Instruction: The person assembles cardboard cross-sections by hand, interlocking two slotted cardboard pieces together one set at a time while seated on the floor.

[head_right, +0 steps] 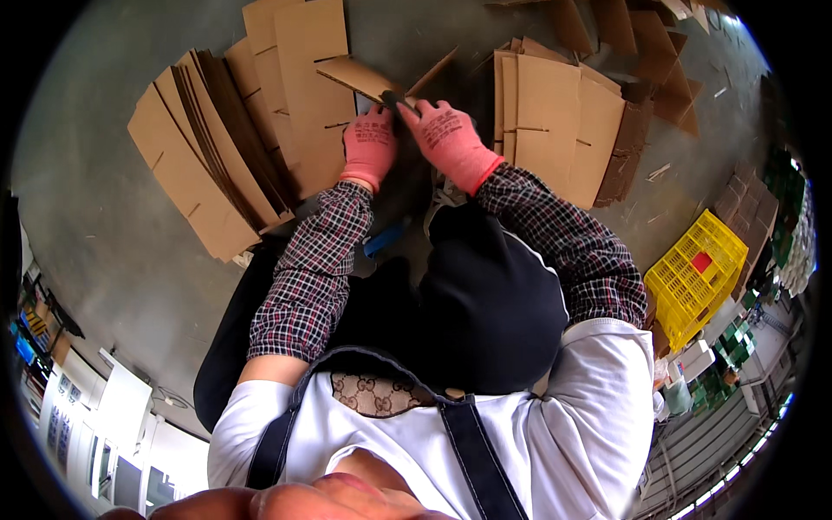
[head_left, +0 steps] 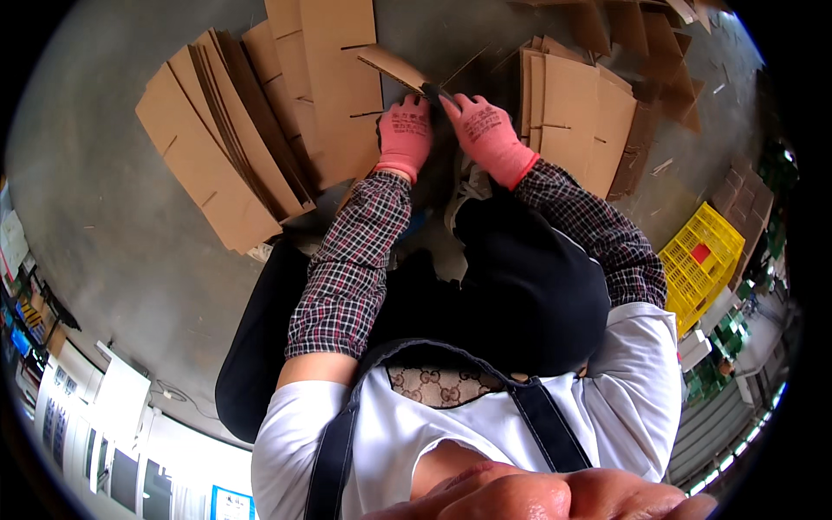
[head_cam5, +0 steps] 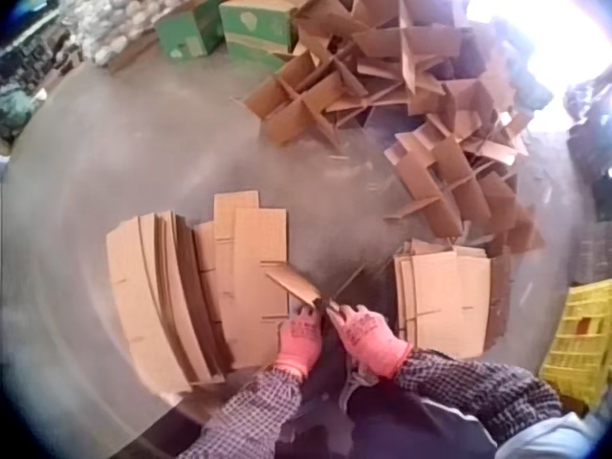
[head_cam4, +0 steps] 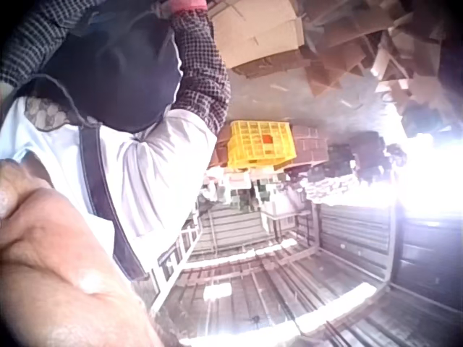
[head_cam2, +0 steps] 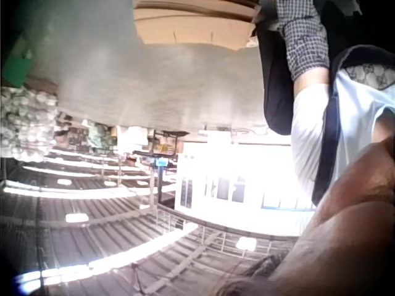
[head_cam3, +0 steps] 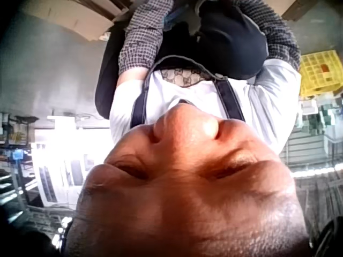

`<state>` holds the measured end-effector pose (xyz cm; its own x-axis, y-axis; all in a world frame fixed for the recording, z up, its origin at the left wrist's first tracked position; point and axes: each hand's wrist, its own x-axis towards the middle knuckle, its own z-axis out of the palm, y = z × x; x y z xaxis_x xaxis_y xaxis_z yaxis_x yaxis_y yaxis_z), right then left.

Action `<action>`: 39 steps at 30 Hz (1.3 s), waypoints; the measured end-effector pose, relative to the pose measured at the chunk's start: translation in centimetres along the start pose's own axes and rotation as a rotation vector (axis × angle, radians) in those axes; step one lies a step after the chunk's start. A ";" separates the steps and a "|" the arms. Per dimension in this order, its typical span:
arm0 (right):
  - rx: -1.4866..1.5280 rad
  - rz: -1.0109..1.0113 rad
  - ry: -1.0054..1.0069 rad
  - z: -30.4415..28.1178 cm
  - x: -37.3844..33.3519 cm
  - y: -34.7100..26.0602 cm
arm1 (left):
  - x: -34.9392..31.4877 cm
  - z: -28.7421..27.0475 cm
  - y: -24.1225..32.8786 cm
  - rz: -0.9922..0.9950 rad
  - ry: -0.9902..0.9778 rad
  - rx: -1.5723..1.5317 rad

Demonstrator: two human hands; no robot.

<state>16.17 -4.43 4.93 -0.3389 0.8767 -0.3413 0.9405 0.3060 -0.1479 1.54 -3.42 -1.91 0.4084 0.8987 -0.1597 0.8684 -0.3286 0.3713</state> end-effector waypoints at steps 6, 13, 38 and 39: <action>0.058 -0.012 -0.025 1.2 1.6 0.6 | -0.8 0.5 -0.2 -0.082 0.015 0.010; -0.172 -0.026 -0.064 1.9 1.9 0.8 | -0.4 0.6 0.2 -0.050 0.099 0.023; 0.488 0.296 0.632 -9.4 -5.0 2.5 | -0.7 -0.7 0.1 -0.307 -0.169 -0.133; 0.269 0.167 0.526 -8.9 -3.6 1.2 | -0.5 -0.3 0.6 -0.262 -0.138 -0.136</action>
<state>18.79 -3.96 14.21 -0.0650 0.9914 0.1136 0.9173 0.1042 -0.3844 1.78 -3.96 -1.39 0.2182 0.8969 -0.3846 0.9074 -0.0414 0.4182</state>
